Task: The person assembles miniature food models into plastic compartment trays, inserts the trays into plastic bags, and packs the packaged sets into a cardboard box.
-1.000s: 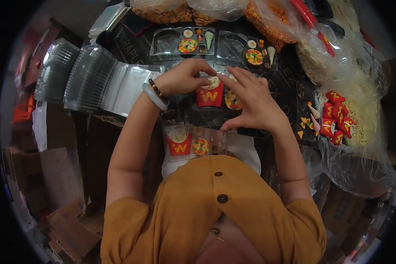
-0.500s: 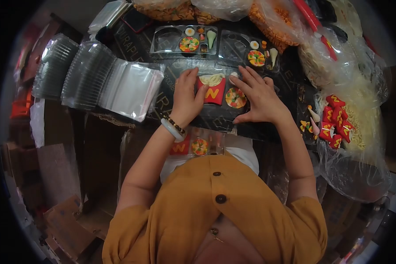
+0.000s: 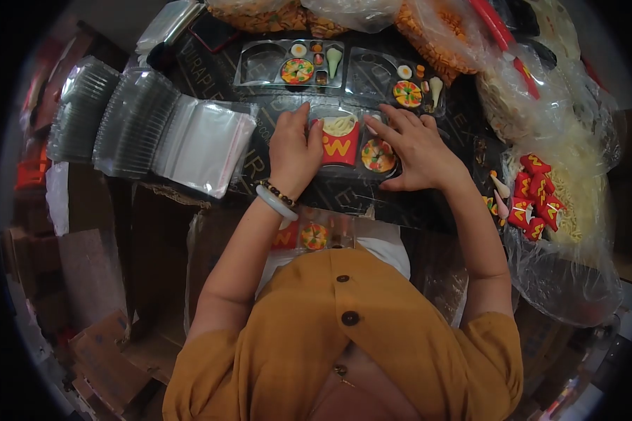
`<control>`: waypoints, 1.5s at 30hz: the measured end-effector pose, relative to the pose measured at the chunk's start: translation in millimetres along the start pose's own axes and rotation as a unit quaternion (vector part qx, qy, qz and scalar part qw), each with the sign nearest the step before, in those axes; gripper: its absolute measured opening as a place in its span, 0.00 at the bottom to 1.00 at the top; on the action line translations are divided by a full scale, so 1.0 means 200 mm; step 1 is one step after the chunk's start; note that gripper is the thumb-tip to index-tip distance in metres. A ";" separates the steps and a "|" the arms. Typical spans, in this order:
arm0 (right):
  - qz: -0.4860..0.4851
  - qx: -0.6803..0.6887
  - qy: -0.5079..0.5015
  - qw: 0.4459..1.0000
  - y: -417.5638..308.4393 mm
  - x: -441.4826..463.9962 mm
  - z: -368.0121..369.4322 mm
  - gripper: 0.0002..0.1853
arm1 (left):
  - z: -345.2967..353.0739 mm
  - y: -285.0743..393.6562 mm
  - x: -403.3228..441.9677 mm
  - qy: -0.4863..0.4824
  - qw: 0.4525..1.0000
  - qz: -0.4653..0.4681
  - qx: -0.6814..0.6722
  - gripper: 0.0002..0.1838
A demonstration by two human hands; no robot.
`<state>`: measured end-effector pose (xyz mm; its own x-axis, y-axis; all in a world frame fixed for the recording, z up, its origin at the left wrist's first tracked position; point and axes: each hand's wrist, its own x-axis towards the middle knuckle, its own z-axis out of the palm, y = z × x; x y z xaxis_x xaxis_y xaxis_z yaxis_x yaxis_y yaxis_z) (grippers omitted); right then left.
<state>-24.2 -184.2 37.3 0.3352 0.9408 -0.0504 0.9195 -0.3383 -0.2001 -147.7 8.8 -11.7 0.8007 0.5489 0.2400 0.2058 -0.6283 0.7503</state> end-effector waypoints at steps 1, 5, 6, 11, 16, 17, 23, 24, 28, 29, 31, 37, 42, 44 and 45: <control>-0.002 -0.004 0.001 1.000 0.01 0.00 0.00 0.55 | 0.02 -0.01 0.00 -0.001 1.000 -0.001 0.000 0.20; -0.004 -0.003 0.002 1.000 0.04 0.01 0.00 0.54 | 0.09 -0.05 0.00 0.018 0.999 0.017 0.047 0.19; -0.003 -0.001 0.000 1.000 0.05 0.00 0.00 0.54 | 0.09 -0.05 -0.01 0.015 0.999 0.011 0.048 0.19; 0.000 0.061 -0.008 0.998 0.05 -0.03 0.04 0.54 | 0.07 -0.01 -0.02 -0.016 0.999 -0.003 0.029 0.20; 0.019 0.028 0.044 0.998 -0.03 -0.12 0.09 0.55 | 0.09 -0.02 -0.08 0.001 0.998 0.053 0.047 0.21; 0.032 0.008 0.056 0.998 -0.05 -0.14 0.09 0.56 | 0.09 -0.02 -0.09 0.007 0.997 0.074 0.029 0.22; 0.095 0.024 0.080 0.992 -0.14 -0.19 0.15 0.53 | 0.09 -0.03 -0.14 -0.004 0.992 0.112 0.051 0.24; 0.096 0.024 0.079 0.992 -0.14 -0.19 0.15 0.53 | 0.09 -0.03 -0.14 -0.010 0.992 0.110 0.055 0.25; 0.111 0.029 0.066 0.991 -0.15 -0.22 0.11 0.53 | 0.08 -0.02 -0.16 -0.001 0.993 0.117 0.034 0.25; 0.114 0.029 0.060 0.991 -0.14 -0.23 0.10 0.54 | 0.08 -0.03 -0.16 0.005 0.993 0.118 0.019 0.26; 0.127 0.036 0.057 0.990 -0.11 -0.26 0.09 0.54 | 0.07 -0.02 -0.18 0.009 0.993 0.114 0.003 0.26; 0.122 0.025 0.066 0.990 -0.07 -0.27 0.14 0.53 | 0.08 0.00 -0.17 -0.019 0.994 0.097 0.037 0.26; 0.110 0.013 0.051 0.993 -0.07 -0.23 0.17 0.54 | 0.08 0.00 -0.16 -0.055 0.991 0.087 0.082 0.32; 0.116 -0.001 0.052 0.992 -0.09 -0.21 0.18 0.53 | 0.09 0.02 -0.17 -0.051 0.989 0.092 0.106 0.34; 0.116 0.000 0.055 0.992 -0.11 -0.19 0.18 0.53 | 0.09 0.02 -0.18 -0.048 0.986 0.095 0.129 0.36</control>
<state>-64.8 -212.5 7.6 0.5580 0.8297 0.0111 0.8151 -0.5456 -0.1947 -164.7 -24.1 -27.9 0.8857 0.3605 0.2924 0.1729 -0.8409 0.5129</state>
